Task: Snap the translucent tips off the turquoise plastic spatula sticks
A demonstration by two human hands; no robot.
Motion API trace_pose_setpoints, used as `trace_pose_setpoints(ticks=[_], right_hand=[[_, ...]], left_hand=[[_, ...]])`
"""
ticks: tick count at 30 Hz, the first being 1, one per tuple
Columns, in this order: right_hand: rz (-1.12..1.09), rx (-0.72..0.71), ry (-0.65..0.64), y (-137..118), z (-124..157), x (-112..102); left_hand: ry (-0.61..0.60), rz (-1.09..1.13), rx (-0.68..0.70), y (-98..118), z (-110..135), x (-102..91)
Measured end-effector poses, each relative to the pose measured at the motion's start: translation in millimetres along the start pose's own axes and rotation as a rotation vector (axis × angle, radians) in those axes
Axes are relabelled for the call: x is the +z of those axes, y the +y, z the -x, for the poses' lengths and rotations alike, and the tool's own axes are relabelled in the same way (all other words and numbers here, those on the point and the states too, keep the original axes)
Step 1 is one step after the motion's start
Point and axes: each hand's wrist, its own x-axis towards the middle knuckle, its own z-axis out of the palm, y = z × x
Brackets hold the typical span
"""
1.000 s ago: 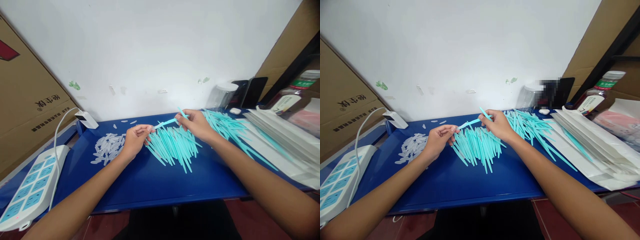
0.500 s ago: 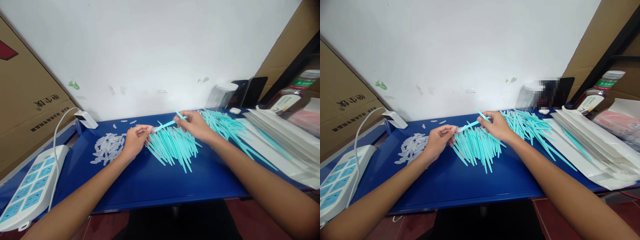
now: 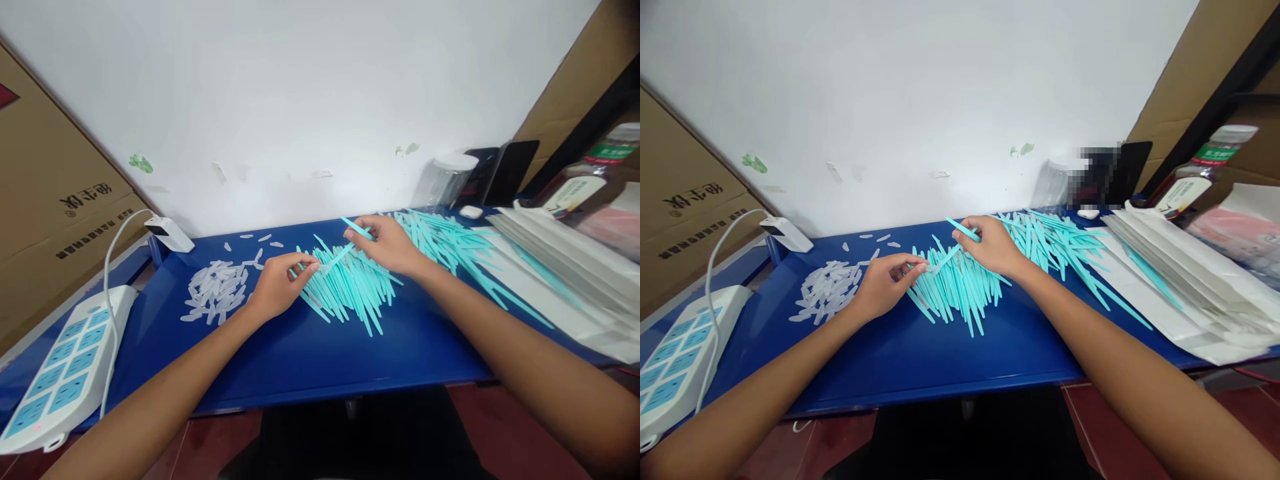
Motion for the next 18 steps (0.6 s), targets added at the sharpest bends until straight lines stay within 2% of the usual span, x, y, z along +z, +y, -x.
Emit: trace_pose_setpoints(ticks=[3,6,18], right_hand=[[0.017,-0.034,-0.005,1.7,-0.2,1.5],[0.024,-0.031,-0.019,0.7,0.4,2.1],[0.019,-0.029,-0.007,1.0,0.9,3.2]], left_hand=[[-0.112,-0.07,0.109,3.7,1.5,0.6],[-0.176,-0.073,0.133,5.0,1.9,0.9],[-0.129,-0.049,0.102,-0.4,-0.3,0.3]])
